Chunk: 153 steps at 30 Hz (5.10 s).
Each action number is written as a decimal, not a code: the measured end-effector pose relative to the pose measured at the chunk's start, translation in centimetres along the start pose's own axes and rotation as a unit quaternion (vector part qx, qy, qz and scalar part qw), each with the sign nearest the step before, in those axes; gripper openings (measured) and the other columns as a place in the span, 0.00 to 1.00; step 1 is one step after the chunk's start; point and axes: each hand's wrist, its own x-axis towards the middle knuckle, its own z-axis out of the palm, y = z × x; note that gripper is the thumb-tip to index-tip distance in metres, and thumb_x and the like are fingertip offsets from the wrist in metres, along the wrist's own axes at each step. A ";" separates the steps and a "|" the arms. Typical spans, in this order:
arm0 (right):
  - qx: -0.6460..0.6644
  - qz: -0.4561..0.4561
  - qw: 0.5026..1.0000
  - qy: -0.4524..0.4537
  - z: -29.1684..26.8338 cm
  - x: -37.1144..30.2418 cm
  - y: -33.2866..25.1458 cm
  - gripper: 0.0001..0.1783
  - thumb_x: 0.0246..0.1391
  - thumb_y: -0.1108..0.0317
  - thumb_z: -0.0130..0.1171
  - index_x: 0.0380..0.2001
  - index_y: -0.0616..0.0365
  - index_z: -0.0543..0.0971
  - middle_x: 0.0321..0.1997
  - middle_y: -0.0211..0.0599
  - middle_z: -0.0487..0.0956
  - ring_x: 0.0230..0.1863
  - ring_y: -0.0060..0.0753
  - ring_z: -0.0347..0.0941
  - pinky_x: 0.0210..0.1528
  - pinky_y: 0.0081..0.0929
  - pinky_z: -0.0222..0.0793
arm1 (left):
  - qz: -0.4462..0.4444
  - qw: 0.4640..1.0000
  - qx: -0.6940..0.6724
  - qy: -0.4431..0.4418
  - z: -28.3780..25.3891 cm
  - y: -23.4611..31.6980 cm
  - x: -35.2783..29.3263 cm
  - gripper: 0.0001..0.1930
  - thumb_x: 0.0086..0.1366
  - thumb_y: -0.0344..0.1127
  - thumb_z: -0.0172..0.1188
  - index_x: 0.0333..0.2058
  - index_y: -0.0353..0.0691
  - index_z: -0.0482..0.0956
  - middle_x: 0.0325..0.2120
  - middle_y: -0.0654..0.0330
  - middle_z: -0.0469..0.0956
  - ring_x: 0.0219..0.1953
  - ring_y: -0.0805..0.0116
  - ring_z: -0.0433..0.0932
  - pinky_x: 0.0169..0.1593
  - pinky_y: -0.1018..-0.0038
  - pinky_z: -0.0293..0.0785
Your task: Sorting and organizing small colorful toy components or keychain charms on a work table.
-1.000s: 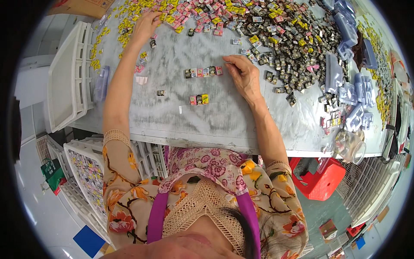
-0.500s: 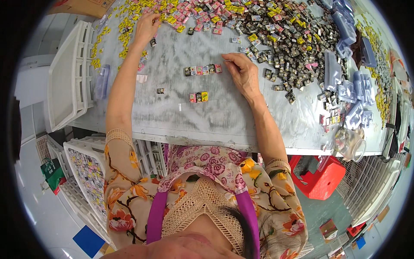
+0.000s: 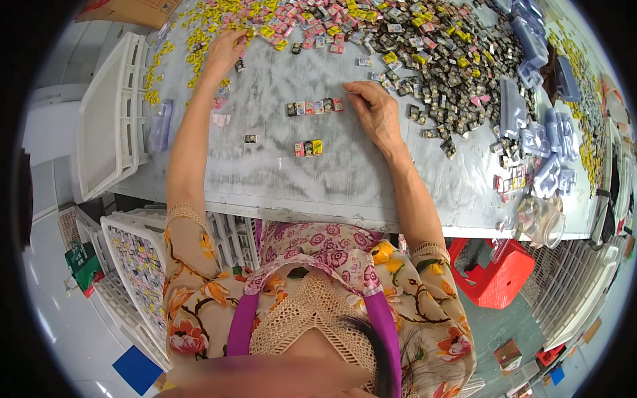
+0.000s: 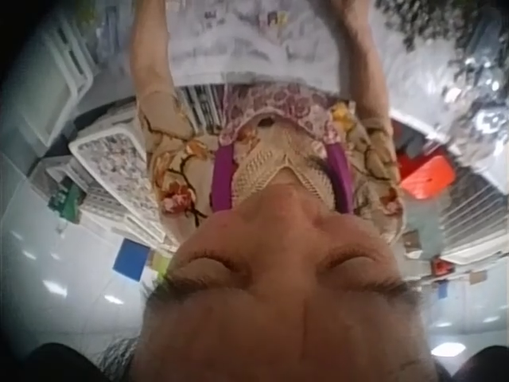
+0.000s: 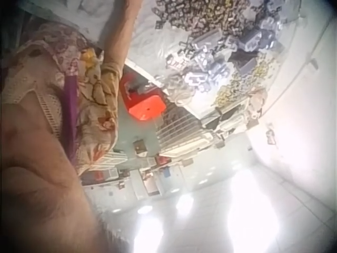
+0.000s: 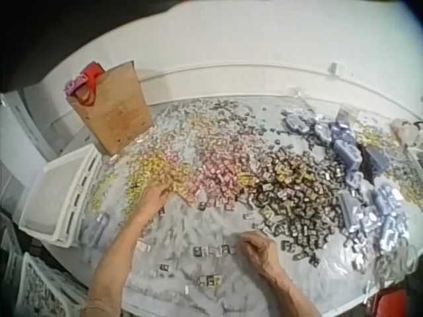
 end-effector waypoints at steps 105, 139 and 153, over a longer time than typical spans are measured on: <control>-0.253 -0.019 0.955 0.156 -9.1 -5.6 -0.1 0.15 0.51 0.74 0.66 0.44 0.57 0.83 0.45 0.38 0.81 0.42 0.39 0.77 0.45 0.30 0.73 | -0.269 0.931 -0.245 0.028 -2.9 6.3 -18.3 0.15 0.61 0.27 0.66 0.47 0.38 0.83 0.26 0.70 0.76 0.26 0.83 0.69 0.32 0.84 0.67; -0.393 -0.110 0.908 0.091 -10.2 8.2 5.6 0.11 0.49 0.70 0.65 0.39 0.52 0.85 0.37 0.34 0.82 0.41 0.44 0.74 0.45 0.36 0.72 | -0.255 0.937 -0.212 0.107 -1.2 5.9 -19.4 0.13 0.62 0.24 0.64 0.46 0.37 0.83 0.29 0.68 0.78 0.29 0.82 0.72 0.34 0.83 0.70; -0.394 -0.042 0.918 0.031 -10.8 10.1 5.9 0.19 0.48 0.61 0.66 0.44 0.54 0.83 0.44 0.40 0.81 0.54 0.47 0.73 0.58 0.39 0.67 | -0.281 0.930 -0.210 0.107 -1.5 6.2 -19.3 0.12 0.60 0.24 0.65 0.43 0.39 0.84 0.29 0.65 0.79 0.28 0.79 0.74 0.33 0.81 0.71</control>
